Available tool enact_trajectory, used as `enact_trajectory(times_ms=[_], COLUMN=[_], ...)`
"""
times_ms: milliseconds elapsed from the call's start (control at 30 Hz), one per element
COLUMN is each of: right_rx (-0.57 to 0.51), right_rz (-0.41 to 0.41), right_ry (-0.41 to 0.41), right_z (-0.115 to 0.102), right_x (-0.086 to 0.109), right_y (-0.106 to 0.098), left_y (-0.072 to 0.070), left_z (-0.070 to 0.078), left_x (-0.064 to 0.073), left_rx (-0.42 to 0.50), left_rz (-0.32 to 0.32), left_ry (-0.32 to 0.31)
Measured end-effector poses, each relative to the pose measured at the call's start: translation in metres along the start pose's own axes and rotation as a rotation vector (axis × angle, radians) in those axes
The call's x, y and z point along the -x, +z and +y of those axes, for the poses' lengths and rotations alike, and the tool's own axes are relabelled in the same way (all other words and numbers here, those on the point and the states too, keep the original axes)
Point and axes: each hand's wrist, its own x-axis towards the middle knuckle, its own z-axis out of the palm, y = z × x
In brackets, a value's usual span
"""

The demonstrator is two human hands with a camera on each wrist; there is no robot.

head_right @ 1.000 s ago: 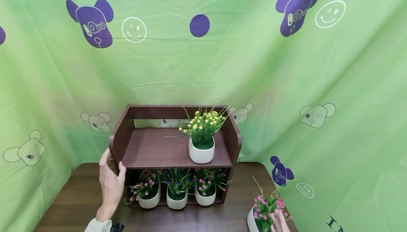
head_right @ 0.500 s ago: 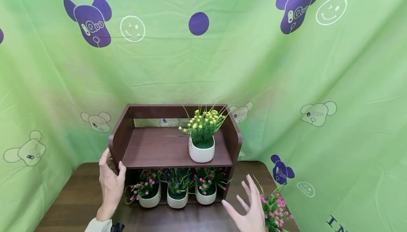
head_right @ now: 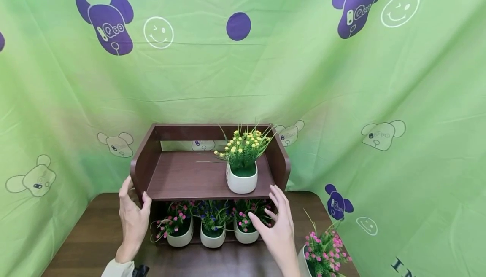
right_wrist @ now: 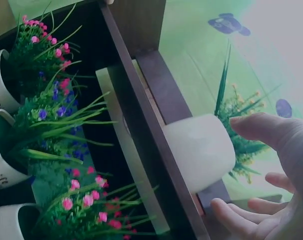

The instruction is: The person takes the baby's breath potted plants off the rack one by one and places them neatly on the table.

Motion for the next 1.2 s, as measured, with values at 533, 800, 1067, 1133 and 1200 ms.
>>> enact_trajectory(times_ms=[533,800,1067,1133,1200], right_rx=[-0.007,0.021,0.073,0.078,0.084], right_rz=[-0.034,-0.019,0.043,0.053,0.064], right_ry=[0.020,0.069,0.078,0.088,0.089], right_z=[-0.021,-0.002,0.011,0.012,0.012], right_x=[-0.032,-0.046,-0.060,-0.061,-0.062], right_y=[0.033,0.044,0.060,0.062,0.063], left_y=[0.001,0.001,0.000,0.000,0.000], left_z=[-0.002,-0.002,-0.002,-0.001,-0.001], left_x=[0.003,0.002,0.000,0.000,0.000], left_rx=[-0.007,-0.027,-0.032,-0.033,-0.035], left_rz=[-0.017,-0.021,-0.011,-0.008,-0.007], left_ry=[0.000,0.000,0.001,0.002,0.004])
